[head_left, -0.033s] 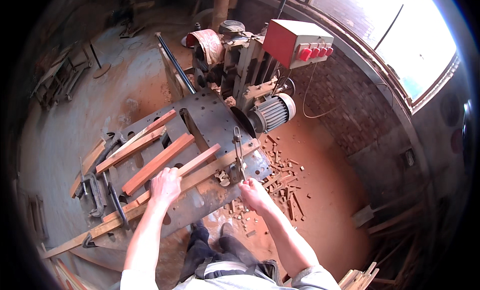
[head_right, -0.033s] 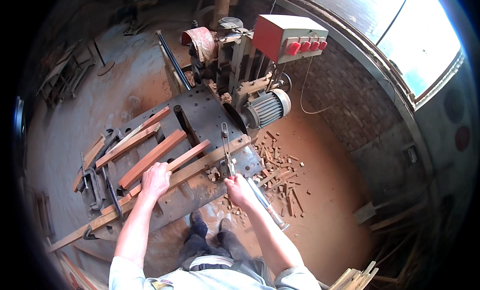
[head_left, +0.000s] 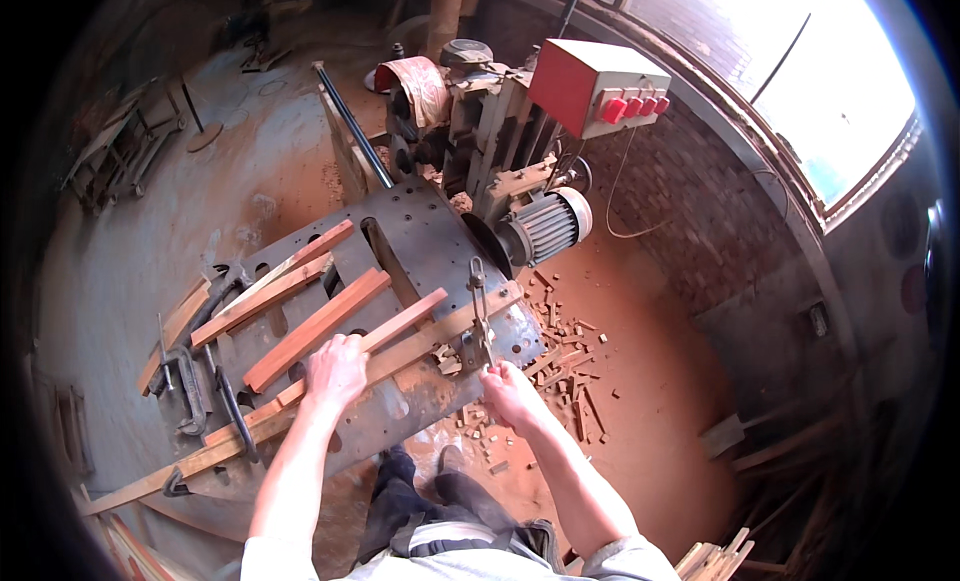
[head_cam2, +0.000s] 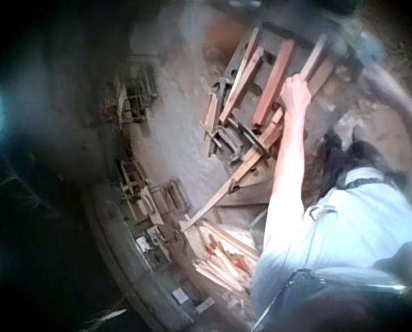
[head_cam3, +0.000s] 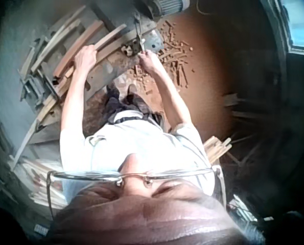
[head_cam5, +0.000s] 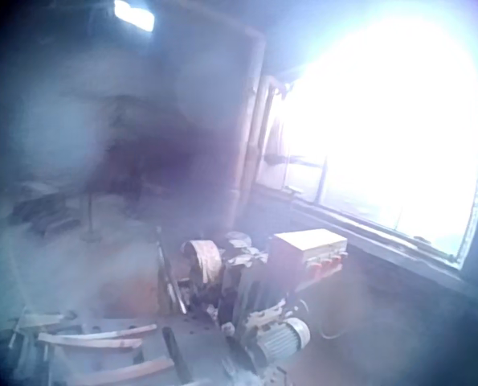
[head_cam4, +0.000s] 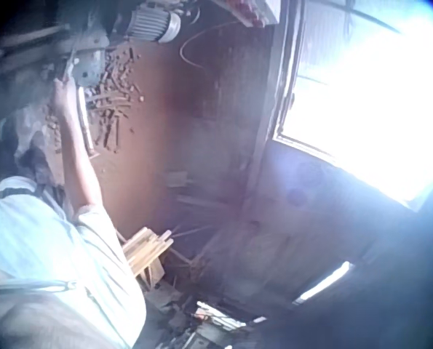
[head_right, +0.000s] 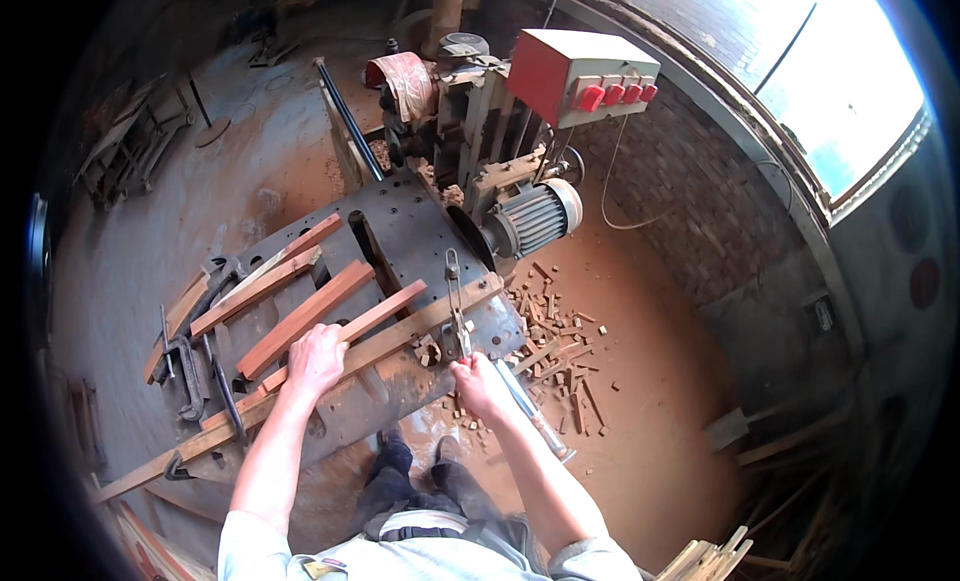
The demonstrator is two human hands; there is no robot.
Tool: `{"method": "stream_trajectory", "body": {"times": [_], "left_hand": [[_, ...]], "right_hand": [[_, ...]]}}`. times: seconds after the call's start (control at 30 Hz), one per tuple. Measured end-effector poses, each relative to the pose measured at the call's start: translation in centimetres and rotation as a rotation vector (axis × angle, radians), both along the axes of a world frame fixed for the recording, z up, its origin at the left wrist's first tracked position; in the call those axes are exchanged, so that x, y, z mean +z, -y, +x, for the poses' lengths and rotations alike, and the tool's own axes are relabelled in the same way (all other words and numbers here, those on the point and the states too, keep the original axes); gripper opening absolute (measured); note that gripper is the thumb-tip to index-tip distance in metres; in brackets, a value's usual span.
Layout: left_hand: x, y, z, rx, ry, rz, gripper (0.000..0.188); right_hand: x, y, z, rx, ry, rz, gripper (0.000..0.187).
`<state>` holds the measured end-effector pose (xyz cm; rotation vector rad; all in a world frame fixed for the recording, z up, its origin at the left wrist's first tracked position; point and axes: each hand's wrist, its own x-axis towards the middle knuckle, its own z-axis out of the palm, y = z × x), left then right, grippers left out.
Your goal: The person organizes a stack of wooden planks on a workbench, then moves to a machine to process a long, curved wooden piece. They use a clamp to secure the wood and operate the machine to cut or shape it. Finally, the person measures the processed piece with a tape measure.
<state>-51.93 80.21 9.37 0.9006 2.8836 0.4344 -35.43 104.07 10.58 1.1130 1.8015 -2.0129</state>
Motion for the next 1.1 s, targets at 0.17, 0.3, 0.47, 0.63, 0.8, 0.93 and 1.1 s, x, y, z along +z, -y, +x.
{"method": "stream_trajectory", "body": {"times": [0.17,0.3,0.47,0.63,0.8,0.93,1.1], "left_hand": [[-2.6,-4.4,-1.2,-0.133,0.085,0.057,0.021],[-5.4,-9.9,-0.9,-0.221,0.158,0.141,0.019],[-8.2,-14.5,-0.2,-0.171,0.168,0.311,0.015],[-7.9,-13.5,-0.2,-0.107,0.233,0.355,0.018],[-7.7,-12.7,-0.6,-0.060,0.268,0.345,0.021],[-7.8,-13.1,-1.5,0.018,0.340,0.247,0.024],[-6.4,-13.3,-3.7,-0.016,0.608,0.113,0.029]], "right_hand": [[1.9,0.6,1.7,-0.025,0.088,0.004,0.019],[4.3,1.1,1.6,-0.064,0.212,-0.058,0.017],[4.5,1.5,1.2,-0.054,0.206,-0.077,0.023],[3.4,1.2,1.6,-0.053,0.158,-0.084,0.019],[3.7,1.3,1.0,-0.047,0.162,-0.053,0.016],[4.0,1.2,0.6,-0.036,0.168,-0.034,0.016],[2.9,1.4,1.1,-0.021,0.136,0.067,0.014]]}}
